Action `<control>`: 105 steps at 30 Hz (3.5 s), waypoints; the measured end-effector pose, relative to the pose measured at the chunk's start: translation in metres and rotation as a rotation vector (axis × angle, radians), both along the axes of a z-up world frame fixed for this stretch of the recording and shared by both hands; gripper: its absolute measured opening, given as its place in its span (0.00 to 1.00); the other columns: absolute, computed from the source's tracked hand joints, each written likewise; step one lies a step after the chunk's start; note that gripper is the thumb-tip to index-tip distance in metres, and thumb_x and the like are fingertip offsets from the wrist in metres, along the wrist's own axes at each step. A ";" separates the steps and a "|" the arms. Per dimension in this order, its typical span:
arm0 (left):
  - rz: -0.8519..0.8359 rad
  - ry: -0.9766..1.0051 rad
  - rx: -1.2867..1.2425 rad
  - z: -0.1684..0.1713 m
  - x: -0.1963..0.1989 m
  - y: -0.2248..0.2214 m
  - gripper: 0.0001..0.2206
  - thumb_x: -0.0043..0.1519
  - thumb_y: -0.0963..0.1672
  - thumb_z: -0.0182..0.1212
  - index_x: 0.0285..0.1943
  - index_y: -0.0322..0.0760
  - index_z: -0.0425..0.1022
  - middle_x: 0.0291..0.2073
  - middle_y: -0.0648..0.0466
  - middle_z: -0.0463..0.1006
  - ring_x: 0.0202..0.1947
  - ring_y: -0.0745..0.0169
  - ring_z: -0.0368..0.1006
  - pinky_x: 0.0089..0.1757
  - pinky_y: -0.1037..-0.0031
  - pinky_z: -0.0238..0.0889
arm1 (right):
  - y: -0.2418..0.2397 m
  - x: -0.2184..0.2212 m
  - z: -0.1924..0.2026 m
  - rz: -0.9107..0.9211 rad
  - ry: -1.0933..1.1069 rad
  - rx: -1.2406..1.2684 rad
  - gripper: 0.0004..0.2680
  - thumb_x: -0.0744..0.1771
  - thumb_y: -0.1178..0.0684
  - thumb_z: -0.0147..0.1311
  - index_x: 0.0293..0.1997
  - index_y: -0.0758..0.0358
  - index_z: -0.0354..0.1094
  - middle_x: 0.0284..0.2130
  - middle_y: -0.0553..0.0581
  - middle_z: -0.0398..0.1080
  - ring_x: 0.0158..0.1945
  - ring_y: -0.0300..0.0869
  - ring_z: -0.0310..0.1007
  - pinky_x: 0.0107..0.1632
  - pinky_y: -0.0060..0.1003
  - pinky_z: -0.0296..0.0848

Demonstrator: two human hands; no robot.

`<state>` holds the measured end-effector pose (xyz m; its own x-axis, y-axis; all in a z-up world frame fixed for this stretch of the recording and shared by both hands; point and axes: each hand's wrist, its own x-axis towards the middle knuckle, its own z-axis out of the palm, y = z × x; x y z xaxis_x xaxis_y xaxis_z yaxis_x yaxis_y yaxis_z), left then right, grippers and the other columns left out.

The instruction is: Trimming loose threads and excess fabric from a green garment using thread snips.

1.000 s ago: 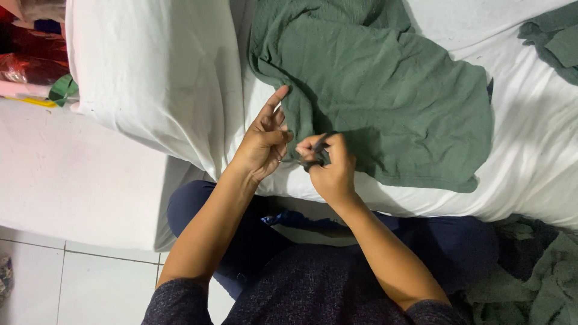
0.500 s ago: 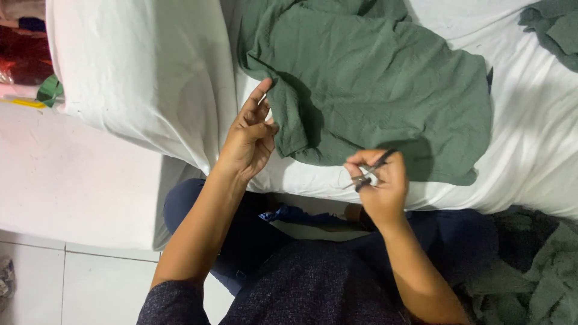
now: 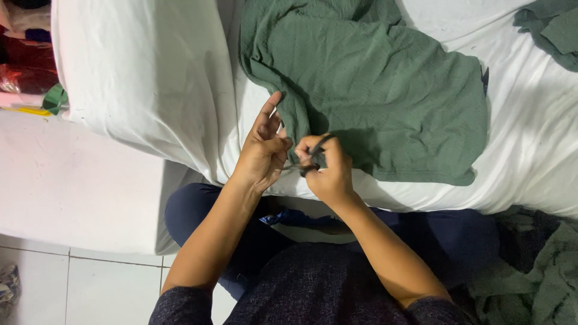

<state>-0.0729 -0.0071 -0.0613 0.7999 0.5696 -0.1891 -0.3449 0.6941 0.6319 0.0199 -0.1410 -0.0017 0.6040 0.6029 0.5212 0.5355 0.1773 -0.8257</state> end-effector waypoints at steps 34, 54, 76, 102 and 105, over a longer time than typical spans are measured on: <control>0.153 0.002 -0.065 0.012 -0.004 -0.010 0.40 0.52 0.26 0.41 0.76 0.43 0.55 0.58 0.47 0.64 0.62 0.47 0.72 0.35 0.84 0.65 | -0.028 -0.013 -0.002 0.079 0.247 0.059 0.09 0.67 0.66 0.55 0.36 0.59 0.57 0.25 0.51 0.68 0.27 0.34 0.63 0.35 0.28 0.68; 0.153 0.431 1.792 0.074 -0.013 -0.025 0.21 0.57 0.42 0.69 0.62 0.40 0.76 0.56 0.47 0.75 0.61 0.36 0.67 0.59 0.49 0.59 | -0.146 0.097 0.013 -0.256 -0.070 -0.622 0.14 0.60 0.61 0.73 0.42 0.61 0.69 0.37 0.50 0.79 0.39 0.42 0.79 0.40 0.30 0.74; 0.138 0.521 1.863 0.058 0.088 -0.086 0.07 0.54 0.41 0.66 0.41 0.44 0.81 0.35 0.54 0.76 0.36 0.50 0.74 0.38 0.65 0.63 | -0.179 0.123 -0.028 -0.680 0.329 -0.485 0.16 0.65 0.60 0.70 0.51 0.71 0.63 0.37 0.63 0.73 0.40 0.46 0.77 0.42 0.41 0.77; -0.243 0.173 1.717 0.105 0.030 -0.094 0.13 0.55 0.44 0.74 0.41 0.32 0.77 0.31 0.48 0.73 0.34 0.44 0.72 0.37 0.60 0.70 | -0.154 0.129 0.008 -0.445 0.768 -0.100 0.13 0.63 0.62 0.65 0.44 0.59 0.59 0.36 0.53 0.74 0.43 0.31 0.72 0.47 0.24 0.71; -0.104 0.229 1.330 0.109 0.059 -0.114 0.19 0.58 0.42 0.72 0.56 0.34 0.75 0.39 0.49 0.76 0.39 0.48 0.76 0.40 0.63 0.71 | -0.145 0.115 0.014 -0.376 0.827 0.037 0.13 0.62 0.64 0.67 0.41 0.59 0.61 0.35 0.53 0.74 0.40 0.33 0.74 0.45 0.23 0.69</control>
<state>-0.0137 -0.1209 0.0475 0.8750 0.3634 0.3200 -0.1264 -0.4666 0.8754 0.1348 -0.2855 0.0126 0.9473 0.2823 -0.1513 -0.1979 0.1446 -0.9695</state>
